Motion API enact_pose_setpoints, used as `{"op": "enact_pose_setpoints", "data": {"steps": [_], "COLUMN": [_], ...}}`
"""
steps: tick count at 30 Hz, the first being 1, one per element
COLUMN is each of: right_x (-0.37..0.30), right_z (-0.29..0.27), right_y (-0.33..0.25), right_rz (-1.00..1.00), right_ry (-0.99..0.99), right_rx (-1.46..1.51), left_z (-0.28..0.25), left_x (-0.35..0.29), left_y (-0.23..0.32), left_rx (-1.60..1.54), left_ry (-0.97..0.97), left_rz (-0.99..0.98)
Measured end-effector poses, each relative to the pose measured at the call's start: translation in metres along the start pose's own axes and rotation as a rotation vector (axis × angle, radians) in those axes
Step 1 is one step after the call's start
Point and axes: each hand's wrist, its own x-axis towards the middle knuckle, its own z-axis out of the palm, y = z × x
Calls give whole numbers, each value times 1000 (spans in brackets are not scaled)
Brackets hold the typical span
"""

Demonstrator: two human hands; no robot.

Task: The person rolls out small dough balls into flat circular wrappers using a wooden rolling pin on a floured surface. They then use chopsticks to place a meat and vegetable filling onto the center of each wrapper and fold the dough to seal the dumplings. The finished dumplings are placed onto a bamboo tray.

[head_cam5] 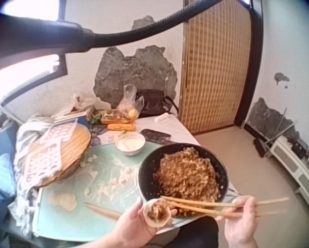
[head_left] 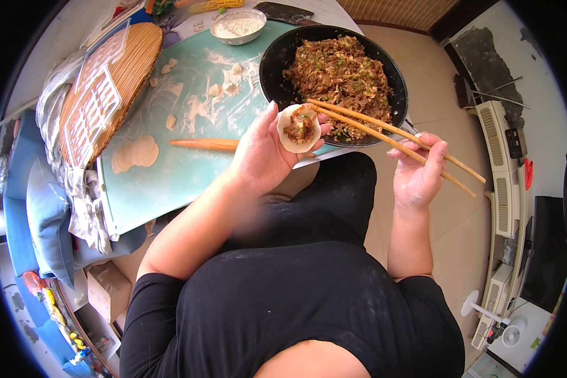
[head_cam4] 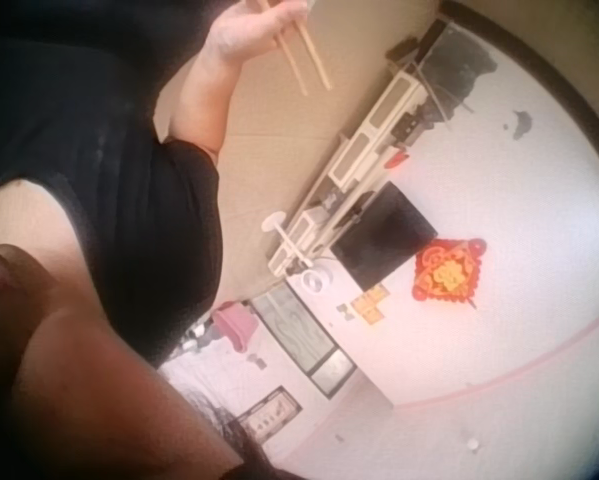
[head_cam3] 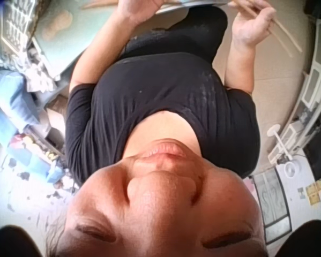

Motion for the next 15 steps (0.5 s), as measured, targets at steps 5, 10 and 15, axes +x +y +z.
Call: {"op": "enact_pose_setpoints", "data": {"steps": [5,10,15], "right_x": [-1,-2,-4], "right_z": [-1,0,4], "right_y": [5,7,1], "right_rz": [-50,-72,-31], "right_ry": [-42,-15,-28], "right_rx": [-46,-74,-22], "left_z": [1,4,2], "left_x": [-1,-3,-2], "left_y": [-1,-2,0], "left_rx": [11,16,-16], "left_ry": [-12,18,-36], "left_rz": [19,18,11]}}
